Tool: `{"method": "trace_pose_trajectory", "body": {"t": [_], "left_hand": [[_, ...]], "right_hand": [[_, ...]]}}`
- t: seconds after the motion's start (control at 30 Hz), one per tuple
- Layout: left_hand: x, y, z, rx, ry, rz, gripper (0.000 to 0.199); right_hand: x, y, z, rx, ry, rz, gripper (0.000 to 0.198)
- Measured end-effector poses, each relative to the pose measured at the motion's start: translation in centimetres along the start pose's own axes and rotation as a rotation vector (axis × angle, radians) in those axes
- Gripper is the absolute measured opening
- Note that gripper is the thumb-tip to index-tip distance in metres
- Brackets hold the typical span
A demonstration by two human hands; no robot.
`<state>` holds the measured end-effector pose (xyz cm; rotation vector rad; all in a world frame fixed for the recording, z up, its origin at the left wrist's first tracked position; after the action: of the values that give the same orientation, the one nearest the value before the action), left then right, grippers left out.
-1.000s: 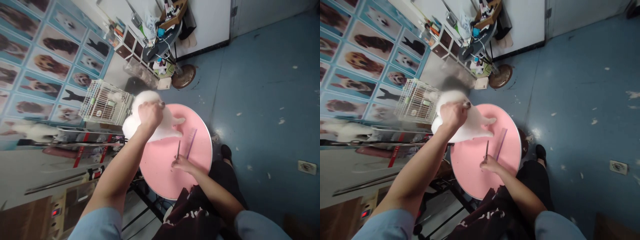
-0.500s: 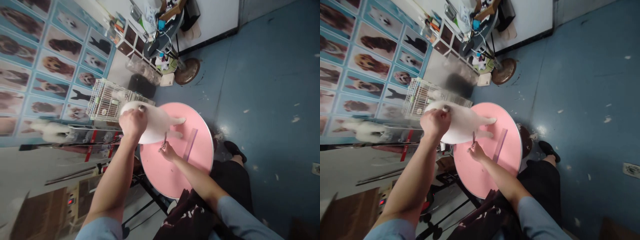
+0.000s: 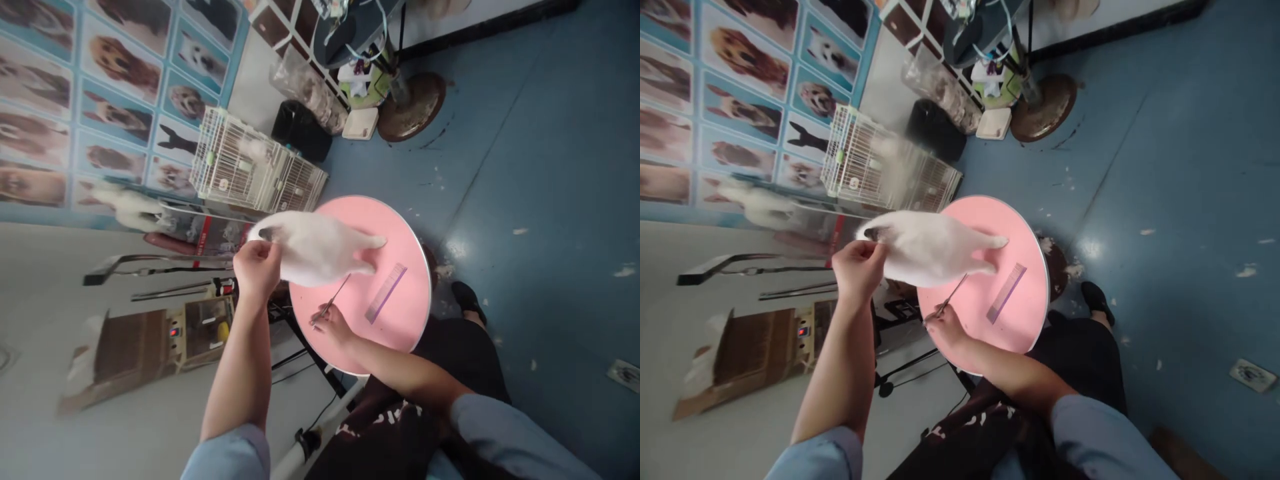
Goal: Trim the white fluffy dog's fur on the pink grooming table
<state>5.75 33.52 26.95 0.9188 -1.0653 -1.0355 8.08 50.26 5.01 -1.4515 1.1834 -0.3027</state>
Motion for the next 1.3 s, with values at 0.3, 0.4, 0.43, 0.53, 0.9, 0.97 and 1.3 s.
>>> {"method": "trace_pose_trajectory", "body": {"t": [0.3,0.4,0.43,0.53,0.9,0.97,1.3], "left_hand": [[-0.7,0.7,-0.2,0.048,0.103,-0.074,0.019],[-0.8,0.8,-0.3,0.066,0.132,-0.076,0.018],[-0.8,0.9,-0.3,0.071,0.137,-0.074,0.018],[-0.7,0.8,-0.4,0.074,0.137,-0.075,0.019],[-0.9,-0.7,0.4,0.116,0.055,-0.096,0.022],[-1.0,-1.1,0.9,0.15,0.034,-0.101,0.021],[-1.4,-2.6,2.2,0.22,0.009,-0.108,0.026]], "right_hand": [[-1.1,-7.3,-5.8,0.552,-0.24,-0.024,0.028],[-1.0,-7.1,-5.8,0.57,-0.236,0.005,0.028],[-1.0,-7.0,-5.5,0.584,-0.256,0.006,0.025],[-1.0,-6.6,-4.8,0.581,-0.282,-0.005,0.023],[-0.6,-1.8,-3.9,0.273,-0.198,0.034,0.034],[-0.6,-0.4,-4.1,0.15,-0.169,0.064,0.034],[-0.7,3.6,-8.0,-0.418,-0.078,0.146,0.038]]}}
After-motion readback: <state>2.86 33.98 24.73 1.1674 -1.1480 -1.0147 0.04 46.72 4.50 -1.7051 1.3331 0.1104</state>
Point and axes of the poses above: each hand's wrist, its own x-axis towards the middle knuckle, its own y-axis out of the back of the hand, z = x × y, the point moved 7 cm from there along x, towards the middle knuckle, and after that the axes turned 10 degrees about -x, right-handed, at the moved point
